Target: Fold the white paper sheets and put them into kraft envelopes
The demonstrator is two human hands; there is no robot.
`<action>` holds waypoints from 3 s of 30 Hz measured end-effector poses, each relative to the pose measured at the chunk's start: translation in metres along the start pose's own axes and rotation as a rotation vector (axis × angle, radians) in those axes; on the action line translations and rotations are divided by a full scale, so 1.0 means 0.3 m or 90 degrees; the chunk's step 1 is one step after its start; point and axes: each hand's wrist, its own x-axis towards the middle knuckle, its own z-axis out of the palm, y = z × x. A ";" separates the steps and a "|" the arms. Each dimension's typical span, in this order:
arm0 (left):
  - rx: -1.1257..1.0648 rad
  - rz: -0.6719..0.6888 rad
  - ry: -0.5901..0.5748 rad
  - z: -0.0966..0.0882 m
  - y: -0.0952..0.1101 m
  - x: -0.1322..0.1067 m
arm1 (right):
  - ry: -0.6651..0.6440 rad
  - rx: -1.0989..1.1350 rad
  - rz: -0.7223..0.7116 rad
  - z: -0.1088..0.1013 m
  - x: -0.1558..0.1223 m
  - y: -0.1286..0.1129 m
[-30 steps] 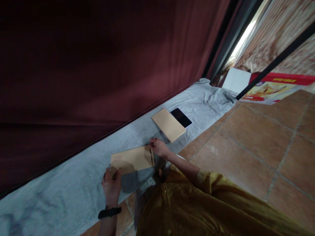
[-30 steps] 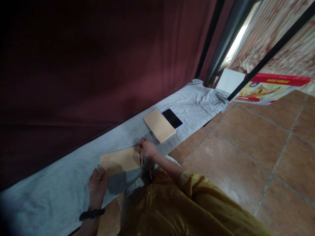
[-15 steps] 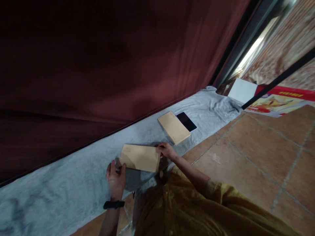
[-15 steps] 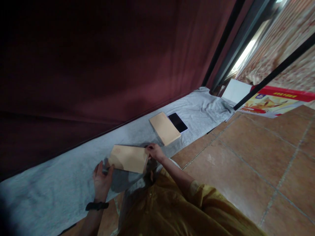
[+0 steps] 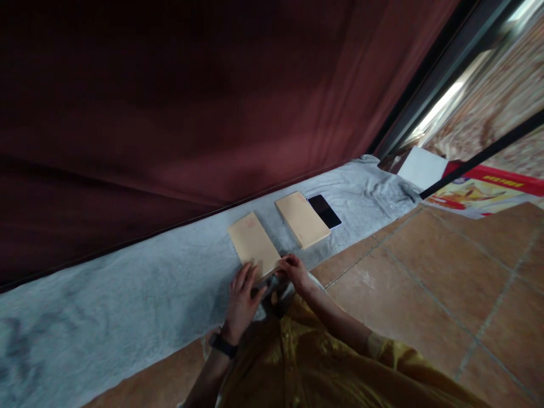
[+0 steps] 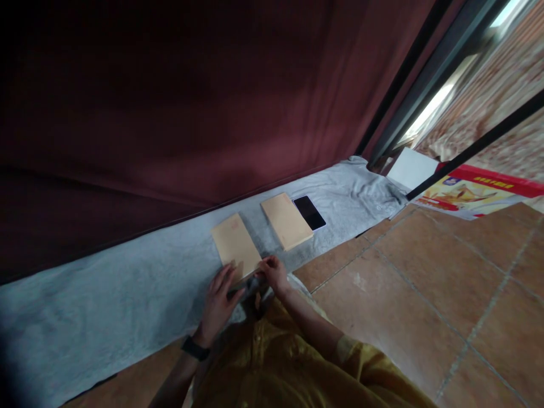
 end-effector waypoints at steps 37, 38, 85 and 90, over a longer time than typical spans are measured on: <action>0.105 -0.072 0.158 0.102 0.030 0.006 | -0.054 -0.657 -0.462 -0.096 0.009 -0.003; 0.104 -0.074 0.160 0.104 0.031 0.008 | -0.047 -0.663 -0.462 -0.094 0.010 -0.001; 0.272 0.060 -0.020 0.211 0.101 -0.098 | -0.223 -0.757 -0.557 -0.084 -0.131 0.042; 0.280 0.057 -0.016 0.196 0.102 -0.098 | -0.216 -0.778 -0.548 -0.090 -0.131 0.061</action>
